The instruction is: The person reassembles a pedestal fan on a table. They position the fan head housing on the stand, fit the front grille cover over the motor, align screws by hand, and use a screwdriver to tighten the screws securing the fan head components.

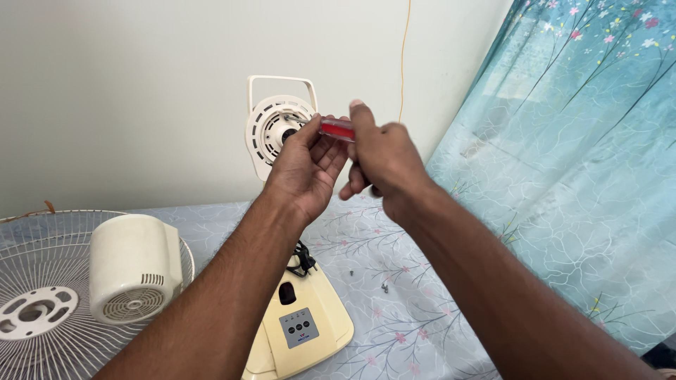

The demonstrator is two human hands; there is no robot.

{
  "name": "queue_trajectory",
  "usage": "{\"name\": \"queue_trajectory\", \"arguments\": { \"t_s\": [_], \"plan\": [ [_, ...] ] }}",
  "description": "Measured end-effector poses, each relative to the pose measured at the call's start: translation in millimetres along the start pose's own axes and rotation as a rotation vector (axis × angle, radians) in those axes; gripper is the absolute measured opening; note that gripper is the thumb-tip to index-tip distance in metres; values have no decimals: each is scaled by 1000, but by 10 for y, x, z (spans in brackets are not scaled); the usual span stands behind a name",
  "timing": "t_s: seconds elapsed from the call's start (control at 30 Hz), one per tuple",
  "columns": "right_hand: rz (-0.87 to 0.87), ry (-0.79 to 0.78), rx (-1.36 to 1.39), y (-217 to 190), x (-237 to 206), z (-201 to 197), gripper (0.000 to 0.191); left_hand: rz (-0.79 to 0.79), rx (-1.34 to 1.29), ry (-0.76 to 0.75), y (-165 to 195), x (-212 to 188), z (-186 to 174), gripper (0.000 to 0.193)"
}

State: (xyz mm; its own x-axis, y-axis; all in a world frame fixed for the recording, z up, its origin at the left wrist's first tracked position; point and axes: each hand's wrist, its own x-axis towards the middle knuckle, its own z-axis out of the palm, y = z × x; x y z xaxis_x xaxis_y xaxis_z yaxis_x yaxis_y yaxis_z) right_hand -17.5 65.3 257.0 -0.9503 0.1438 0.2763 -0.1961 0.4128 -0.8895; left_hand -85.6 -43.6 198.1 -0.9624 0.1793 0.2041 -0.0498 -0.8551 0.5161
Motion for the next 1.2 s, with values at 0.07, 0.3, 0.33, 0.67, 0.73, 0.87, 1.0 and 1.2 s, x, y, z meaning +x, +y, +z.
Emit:
{"name": "queue_trajectory", "arguments": {
  "t_s": [0.07, 0.3, 0.33, 0.67, 0.73, 0.87, 1.0, 1.2],
  "plan": [
    [200, -117, 244, 23, 39, -22, 57, -8, -9, 13, -12, -3, -10, 22],
    [-26, -29, -134, 56, 22, -104, 61, -14, 19, 43, -23, -3, -16, 23],
    [-130, 39, -289, 53, 8, -129, 52, -10, 10, 36, -17, 1, -15, 22],
    [-705, 195, -802, 25, -128, -235, 39, -9, -7, 39, -28, -69, 21, 22],
    [-383, 98, -763, -19, -121, -193, 46, -16, -15, 31, -23, -84, 36, 22],
    [-27, 8, -350, 15, -120, -74, 56, -27, 33, 12, 11, -119, 39, 28],
    [290, -213, 338, 60, 28, -83, 42, -32, 31, 1, 24, -123, 19, 26],
    [273, -245, 352, 72, 64, -110, 41, -23, 61, -18, 32, -54, -37, 27]
  ]
}}
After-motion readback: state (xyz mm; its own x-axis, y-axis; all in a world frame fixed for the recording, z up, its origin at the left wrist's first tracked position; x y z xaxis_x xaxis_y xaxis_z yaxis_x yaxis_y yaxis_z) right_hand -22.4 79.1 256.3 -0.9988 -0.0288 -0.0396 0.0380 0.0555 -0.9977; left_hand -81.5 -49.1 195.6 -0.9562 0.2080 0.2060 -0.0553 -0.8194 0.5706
